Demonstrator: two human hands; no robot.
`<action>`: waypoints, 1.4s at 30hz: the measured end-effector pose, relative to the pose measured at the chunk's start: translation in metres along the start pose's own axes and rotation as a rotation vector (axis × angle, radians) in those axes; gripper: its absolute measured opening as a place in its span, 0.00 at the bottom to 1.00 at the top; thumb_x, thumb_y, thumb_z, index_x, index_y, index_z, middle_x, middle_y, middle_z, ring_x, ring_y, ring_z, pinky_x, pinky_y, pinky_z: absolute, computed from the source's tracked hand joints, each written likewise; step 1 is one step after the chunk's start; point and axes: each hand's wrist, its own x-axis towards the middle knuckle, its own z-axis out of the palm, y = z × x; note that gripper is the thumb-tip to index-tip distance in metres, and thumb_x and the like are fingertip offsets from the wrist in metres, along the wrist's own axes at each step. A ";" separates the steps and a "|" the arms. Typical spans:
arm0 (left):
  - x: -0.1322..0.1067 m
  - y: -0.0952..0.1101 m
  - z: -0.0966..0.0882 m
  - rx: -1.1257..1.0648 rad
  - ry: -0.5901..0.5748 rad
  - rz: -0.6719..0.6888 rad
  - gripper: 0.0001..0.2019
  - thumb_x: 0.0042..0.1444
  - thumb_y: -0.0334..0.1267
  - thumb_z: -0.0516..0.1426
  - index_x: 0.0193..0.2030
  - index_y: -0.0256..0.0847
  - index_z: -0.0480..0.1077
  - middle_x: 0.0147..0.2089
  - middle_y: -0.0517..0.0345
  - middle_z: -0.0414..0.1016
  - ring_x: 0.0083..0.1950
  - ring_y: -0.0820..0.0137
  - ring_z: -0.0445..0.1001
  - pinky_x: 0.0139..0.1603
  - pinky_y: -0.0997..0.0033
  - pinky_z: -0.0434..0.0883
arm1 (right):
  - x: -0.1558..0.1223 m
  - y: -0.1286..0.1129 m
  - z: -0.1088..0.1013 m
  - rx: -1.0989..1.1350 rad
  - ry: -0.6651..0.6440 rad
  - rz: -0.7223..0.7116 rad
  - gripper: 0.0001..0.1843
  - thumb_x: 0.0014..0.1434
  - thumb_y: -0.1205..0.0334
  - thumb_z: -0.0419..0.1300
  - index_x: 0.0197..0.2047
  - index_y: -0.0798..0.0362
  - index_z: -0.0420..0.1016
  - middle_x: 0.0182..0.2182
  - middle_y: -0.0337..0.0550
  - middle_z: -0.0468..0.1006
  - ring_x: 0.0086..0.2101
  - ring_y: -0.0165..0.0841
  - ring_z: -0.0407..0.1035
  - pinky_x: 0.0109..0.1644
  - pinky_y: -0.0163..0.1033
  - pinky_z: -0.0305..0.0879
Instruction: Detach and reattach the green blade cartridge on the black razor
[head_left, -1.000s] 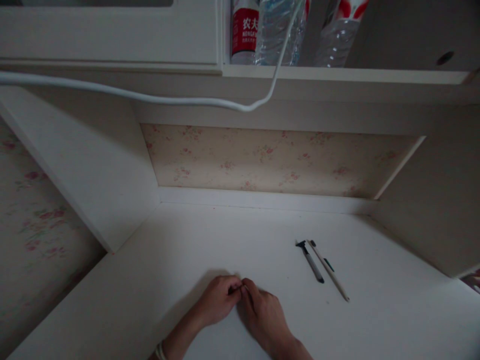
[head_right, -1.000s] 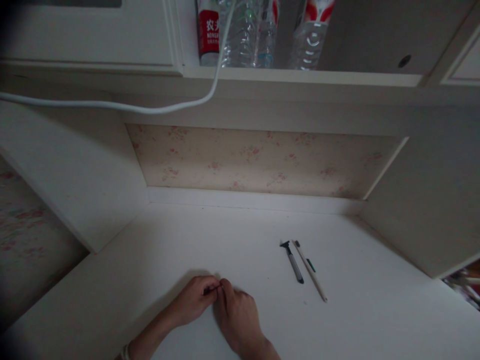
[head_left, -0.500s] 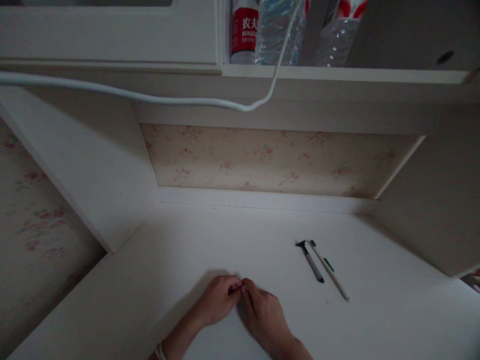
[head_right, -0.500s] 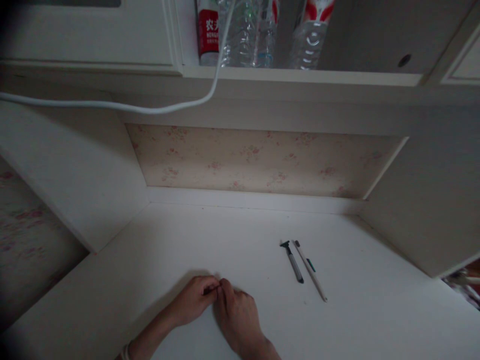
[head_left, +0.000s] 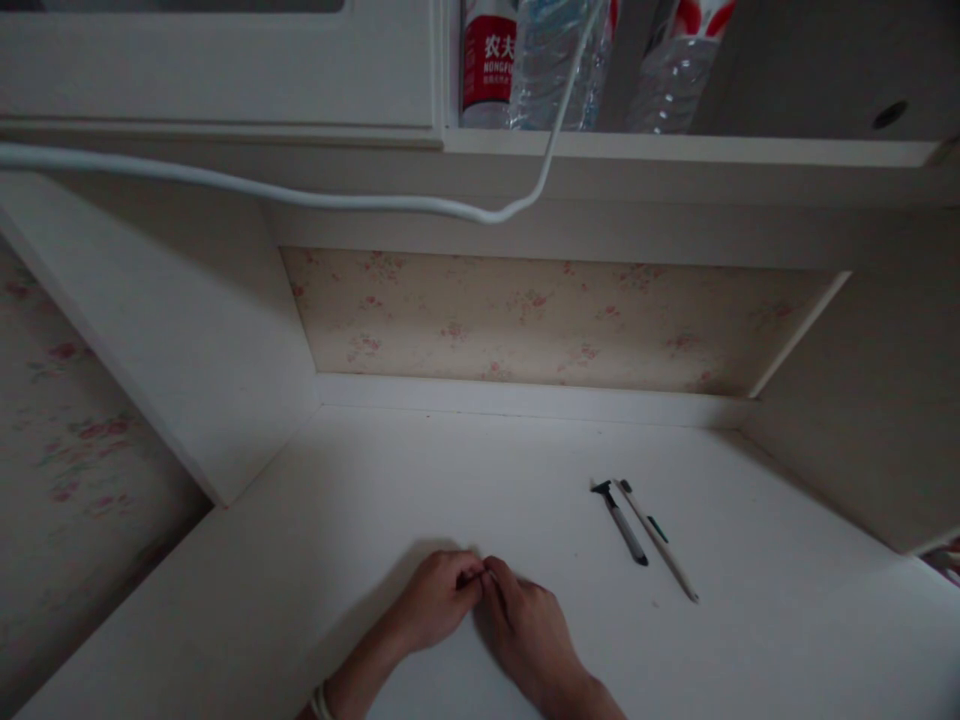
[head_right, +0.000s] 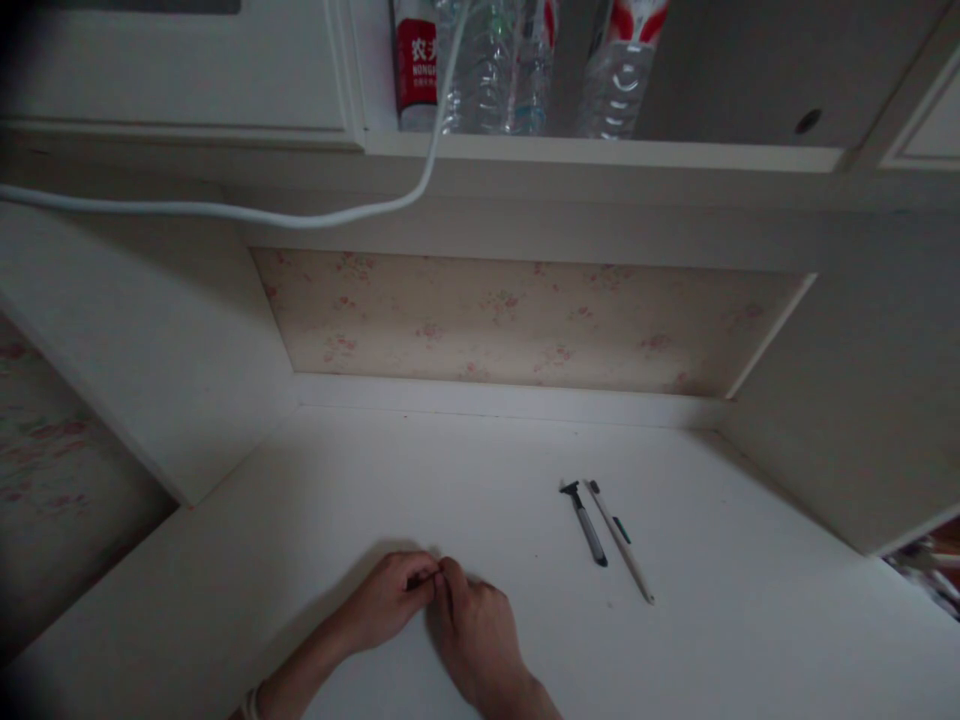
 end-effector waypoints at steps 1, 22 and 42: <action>0.000 0.000 0.000 0.005 0.000 -0.002 0.09 0.54 0.33 0.49 0.27 0.39 0.69 0.25 0.63 0.68 0.29 0.73 0.64 0.29 0.76 0.56 | 0.000 0.000 0.000 -0.003 -0.002 0.005 0.15 0.68 0.62 0.41 0.45 0.50 0.68 0.28 0.40 0.80 0.27 0.33 0.76 0.27 0.32 0.57; 0.000 -0.004 0.000 -0.094 0.007 0.010 0.13 0.57 0.41 0.51 0.35 0.39 0.75 0.31 0.58 0.77 0.33 0.71 0.71 0.33 0.76 0.63 | 0.010 0.037 -0.042 0.161 0.172 0.348 0.18 0.65 0.53 0.45 0.49 0.52 0.69 0.32 0.42 0.78 0.31 0.35 0.73 0.34 0.36 0.63; 0.001 -0.016 0.002 -0.119 0.033 0.068 0.13 0.56 0.41 0.52 0.37 0.39 0.76 0.32 0.57 0.78 0.34 0.70 0.73 0.34 0.75 0.64 | 0.021 0.133 -0.088 -0.349 0.053 0.676 0.17 0.60 0.70 0.49 0.51 0.60 0.70 0.44 0.59 0.76 0.43 0.41 0.72 0.44 0.40 0.63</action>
